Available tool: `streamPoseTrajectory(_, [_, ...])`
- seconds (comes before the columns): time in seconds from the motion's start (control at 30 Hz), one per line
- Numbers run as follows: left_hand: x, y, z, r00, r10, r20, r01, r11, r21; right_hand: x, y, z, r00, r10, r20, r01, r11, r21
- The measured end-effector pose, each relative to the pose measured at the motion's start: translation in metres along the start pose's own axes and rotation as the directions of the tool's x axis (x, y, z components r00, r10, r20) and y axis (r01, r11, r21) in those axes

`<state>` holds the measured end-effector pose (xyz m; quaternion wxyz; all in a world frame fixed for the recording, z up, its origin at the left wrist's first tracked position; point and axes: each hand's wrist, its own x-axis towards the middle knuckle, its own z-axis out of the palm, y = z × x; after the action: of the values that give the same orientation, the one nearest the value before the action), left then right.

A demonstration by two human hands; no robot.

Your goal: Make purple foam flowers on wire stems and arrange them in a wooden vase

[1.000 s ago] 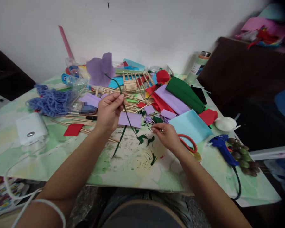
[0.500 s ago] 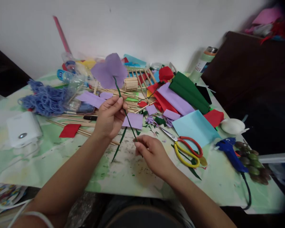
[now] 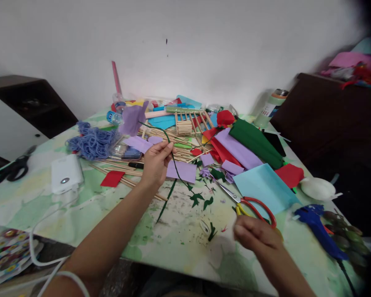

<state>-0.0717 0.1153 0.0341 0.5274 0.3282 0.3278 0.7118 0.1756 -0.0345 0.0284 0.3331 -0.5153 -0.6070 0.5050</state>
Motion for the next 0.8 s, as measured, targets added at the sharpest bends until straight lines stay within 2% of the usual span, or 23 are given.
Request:
streamPoseTrajectory(0.03, [0.001, -0.001, 0.000, 1.000, 0.013, -0.017, -0.013, 1.000, 0.028, -0.006, 0.002, -0.015, 0.999, -0.015, -0.049, 0.019, 0.996, 0.083])
streamPoseTrajectory(0.1, [0.001, -0.004, -0.001, 0.999, 0.031, -0.038, -0.028, 0.997, 0.074, -0.015, 0.008, -0.042, 0.985, -0.095, -0.147, 0.133, 0.953, 0.271])
streamPoseTrajectory(0.13, [0.002, -0.005, -0.002, 0.998, 0.040, -0.041, -0.036, 0.995, 0.095, -0.017, 0.011, -0.054, 0.973, -0.117, -0.201, 0.171, 0.946, 0.276])
streamPoseTrajectory(0.17, [0.002, -0.007, -0.002, 0.998, 0.052, -0.042, -0.047, 0.992, 0.115, -0.018, 0.014, -0.062, 0.953, -0.122, -0.276, 0.178, 0.966, 0.186])
streamPoseTrajectory(0.2, [0.002, -0.008, -0.003, 0.997, 0.065, -0.041, -0.059, 0.989, 0.135, -0.016, 0.016, -0.068, 0.919, -0.137, -0.369, 0.154, 0.988, 0.015])
streamPoseTrajectory(0.27, [0.002, -0.010, -0.004, 0.997, 0.077, -0.031, -0.070, 0.982, 0.175, -0.010, 0.018, -0.068, 0.845, -0.221, -0.487, 0.058, 0.943, -0.327])
streamPoseTrajectory(0.3, [0.002, -0.011, -0.004, 0.997, 0.073, -0.025, -0.067, 0.980, 0.188, -0.006, 0.017, -0.064, 0.835, -0.266, -0.482, 0.038, 0.901, -0.432])
streamPoseTrajectory(0.33, [0.001, -0.011, -0.003, 0.998, 0.063, -0.018, -0.058, 0.979, 0.193, -0.001, 0.015, -0.058, 0.845, -0.296, -0.445, 0.052, 0.874, -0.482])
streamPoseTrajectory(0.4, [-0.001, -0.012, -0.001, 1.000, 0.025, -0.004, -0.024, 0.985, 0.173, 0.012, 0.005, -0.042, 0.892, -0.310, -0.328, 0.123, 0.867, -0.484])
streamPoseTrajectory(0.43, [-0.003, -0.012, 0.001, 1.000, 0.001, 0.005, -0.002, 0.989, 0.150, 0.020, -0.003, -0.034, 0.902, -0.322, -0.290, 0.155, 0.865, -0.477])
streamPoseTrajectory(0.5, [-0.008, -0.012, 0.006, 0.998, -0.047, 0.030, 0.043, 0.993, 0.106, 0.044, -0.021, -0.018, 0.890, -0.388, -0.240, 0.242, 0.847, -0.473])
streamPoseTrajectory(0.6, [-0.016, -0.011, 0.012, 0.994, -0.082, 0.066, 0.077, 0.993, 0.086, 0.090, -0.050, 0.003, 0.845, -0.495, -0.201, 0.381, 0.822, -0.423])
streamPoseTrajectory(0.7, [-0.022, -0.009, 0.015, 0.989, -0.094, 0.110, 0.084, 0.992, 0.093, 0.131, -0.074, 0.021, 0.858, -0.490, -0.157, 0.422, 0.845, -0.330])
streamPoseTrajectory(0.8, [-0.025, -0.007, 0.014, 0.977, -0.094, 0.191, 0.075, 0.992, 0.102, 0.150, -0.088, 0.036, 0.861, -0.488, -0.147, 0.442, 0.858, -0.261])
